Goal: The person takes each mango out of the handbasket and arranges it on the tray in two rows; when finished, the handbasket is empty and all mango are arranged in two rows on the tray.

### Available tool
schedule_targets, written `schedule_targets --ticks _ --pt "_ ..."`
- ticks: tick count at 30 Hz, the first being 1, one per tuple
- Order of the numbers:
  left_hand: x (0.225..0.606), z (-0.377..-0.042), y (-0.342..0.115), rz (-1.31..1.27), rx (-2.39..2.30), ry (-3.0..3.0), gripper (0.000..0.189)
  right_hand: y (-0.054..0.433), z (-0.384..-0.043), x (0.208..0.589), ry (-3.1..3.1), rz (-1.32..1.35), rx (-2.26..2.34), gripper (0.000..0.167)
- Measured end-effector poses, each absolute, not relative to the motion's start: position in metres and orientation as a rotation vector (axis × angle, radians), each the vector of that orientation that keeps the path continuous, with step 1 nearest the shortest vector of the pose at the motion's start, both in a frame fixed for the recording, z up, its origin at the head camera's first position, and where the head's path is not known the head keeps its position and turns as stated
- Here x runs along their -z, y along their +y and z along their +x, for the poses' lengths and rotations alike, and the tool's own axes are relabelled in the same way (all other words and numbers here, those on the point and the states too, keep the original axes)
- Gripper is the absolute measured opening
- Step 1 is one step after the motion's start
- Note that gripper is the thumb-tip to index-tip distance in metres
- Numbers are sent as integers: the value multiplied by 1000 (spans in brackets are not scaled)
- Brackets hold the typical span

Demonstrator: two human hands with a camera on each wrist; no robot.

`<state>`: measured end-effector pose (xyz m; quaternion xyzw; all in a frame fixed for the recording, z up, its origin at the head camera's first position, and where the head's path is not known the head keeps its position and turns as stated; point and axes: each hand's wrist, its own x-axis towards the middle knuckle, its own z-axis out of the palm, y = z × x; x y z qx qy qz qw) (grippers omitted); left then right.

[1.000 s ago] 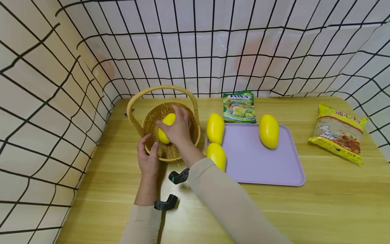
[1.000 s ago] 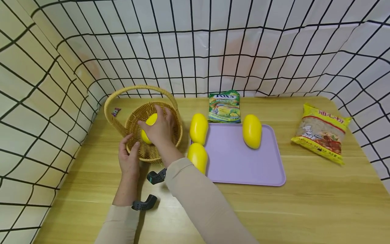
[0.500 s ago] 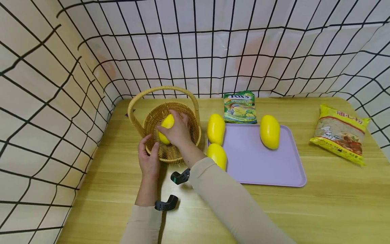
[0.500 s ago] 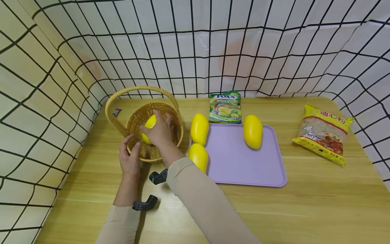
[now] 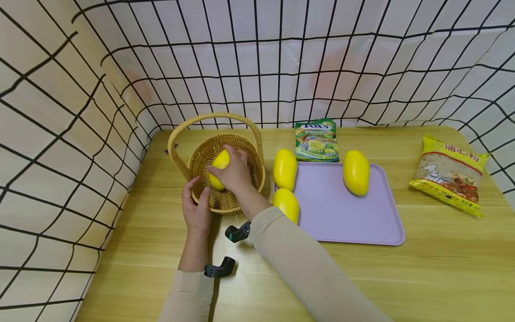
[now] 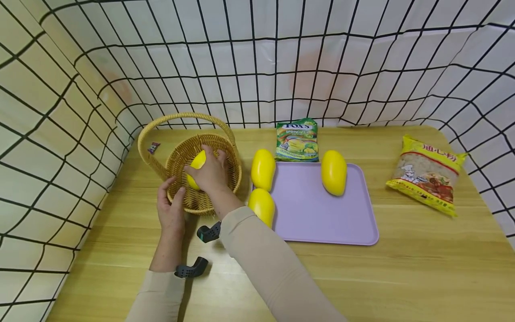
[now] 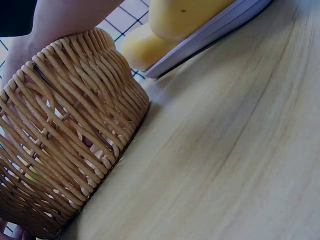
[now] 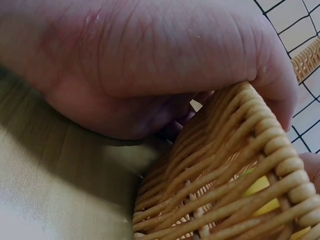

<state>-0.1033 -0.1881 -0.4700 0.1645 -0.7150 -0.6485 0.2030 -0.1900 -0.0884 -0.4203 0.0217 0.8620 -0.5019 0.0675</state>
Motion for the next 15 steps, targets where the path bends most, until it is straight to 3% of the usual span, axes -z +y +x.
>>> schedule_targets --ticks 15 --pt "469 -102 -188 469 1806 -2002 41 -88 -189 418 2570 57 1502 75"
